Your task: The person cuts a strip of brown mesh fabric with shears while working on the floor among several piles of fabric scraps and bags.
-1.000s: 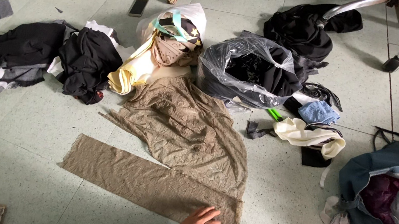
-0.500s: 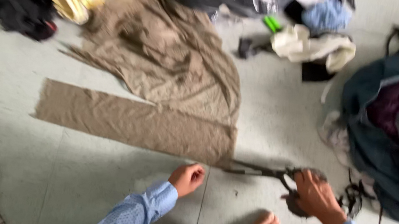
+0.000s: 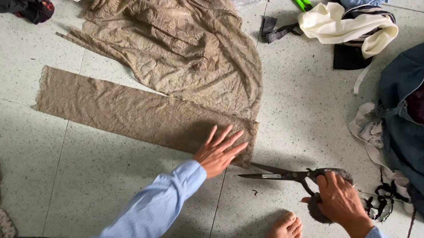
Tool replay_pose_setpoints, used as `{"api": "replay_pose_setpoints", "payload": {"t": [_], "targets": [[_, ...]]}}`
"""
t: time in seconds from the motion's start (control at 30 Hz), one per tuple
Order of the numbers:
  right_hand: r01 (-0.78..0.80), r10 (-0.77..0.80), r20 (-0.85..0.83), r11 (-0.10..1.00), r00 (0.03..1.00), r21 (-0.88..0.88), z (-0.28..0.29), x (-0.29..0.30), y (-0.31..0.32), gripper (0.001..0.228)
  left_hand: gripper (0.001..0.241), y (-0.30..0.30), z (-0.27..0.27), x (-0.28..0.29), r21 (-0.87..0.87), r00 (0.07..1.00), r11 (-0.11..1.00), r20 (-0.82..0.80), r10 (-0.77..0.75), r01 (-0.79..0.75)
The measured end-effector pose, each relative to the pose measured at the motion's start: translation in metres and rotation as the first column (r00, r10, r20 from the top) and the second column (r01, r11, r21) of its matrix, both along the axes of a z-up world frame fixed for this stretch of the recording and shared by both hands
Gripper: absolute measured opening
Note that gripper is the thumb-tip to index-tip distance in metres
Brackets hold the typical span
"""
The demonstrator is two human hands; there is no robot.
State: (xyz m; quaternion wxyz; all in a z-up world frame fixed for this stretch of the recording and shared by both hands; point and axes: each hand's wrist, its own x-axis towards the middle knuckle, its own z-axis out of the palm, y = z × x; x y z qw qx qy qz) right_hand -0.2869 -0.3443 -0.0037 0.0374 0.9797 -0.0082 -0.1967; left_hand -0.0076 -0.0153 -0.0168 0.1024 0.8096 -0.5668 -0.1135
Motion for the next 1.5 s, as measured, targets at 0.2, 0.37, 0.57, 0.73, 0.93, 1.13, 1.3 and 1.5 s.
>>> {"api": "replay_pose_setpoints", "payload": {"t": [0.2,0.37,0.57,0.73,0.93,1.13,1.3,1.5], "targets": [[-0.032,0.028,0.06,0.998,0.998,0.063,-0.03,-0.001,0.013,0.08,0.058,-0.008,-0.016,0.018,0.046,0.995,0.995,0.042,-0.087,0.085],[-0.009,0.002,0.114,0.998,0.993,0.063,-0.019,0.016,0.025,0.073,0.059,-0.019,-0.016,0.022,0.041,0.991,0.991,0.039,-0.127,0.125],[0.027,-0.032,0.083,0.998,0.996,0.063,-0.021,0.013,0.016,0.067,0.057,-0.036,-0.021,0.039,0.025,0.982,0.983,0.05,-0.182,0.181],[0.031,-0.034,0.106,0.999,0.994,0.026,-0.027,0.01,-0.001,0.073,0.055,-0.042,-0.024,0.044,-0.002,0.984,0.985,0.059,-0.17,0.171],[0.014,-0.014,0.124,1.0,0.992,-0.001,-0.001,0.027,-0.004,0.065,0.056,-0.044,-0.024,0.053,-0.017,0.981,0.984,0.082,-0.176,0.178],[0.011,-0.016,0.134,0.999,0.991,0.038,-0.009,0.031,0.001,0.069,0.06,-0.045,-0.027,0.052,0.01,0.981,0.985,0.09,-0.173,0.173],[-0.019,0.013,0.111,0.999,0.994,0.051,0.001,0.04,0.002,0.071,0.061,-0.051,-0.026,0.057,0.033,0.983,0.989,0.108,-0.149,0.147],[-0.016,0.006,0.096,0.995,0.995,0.102,0.003,0.039,-0.006,0.068,0.063,-0.053,-0.029,0.055,0.044,0.985,0.99,0.104,-0.136,0.132]]}}
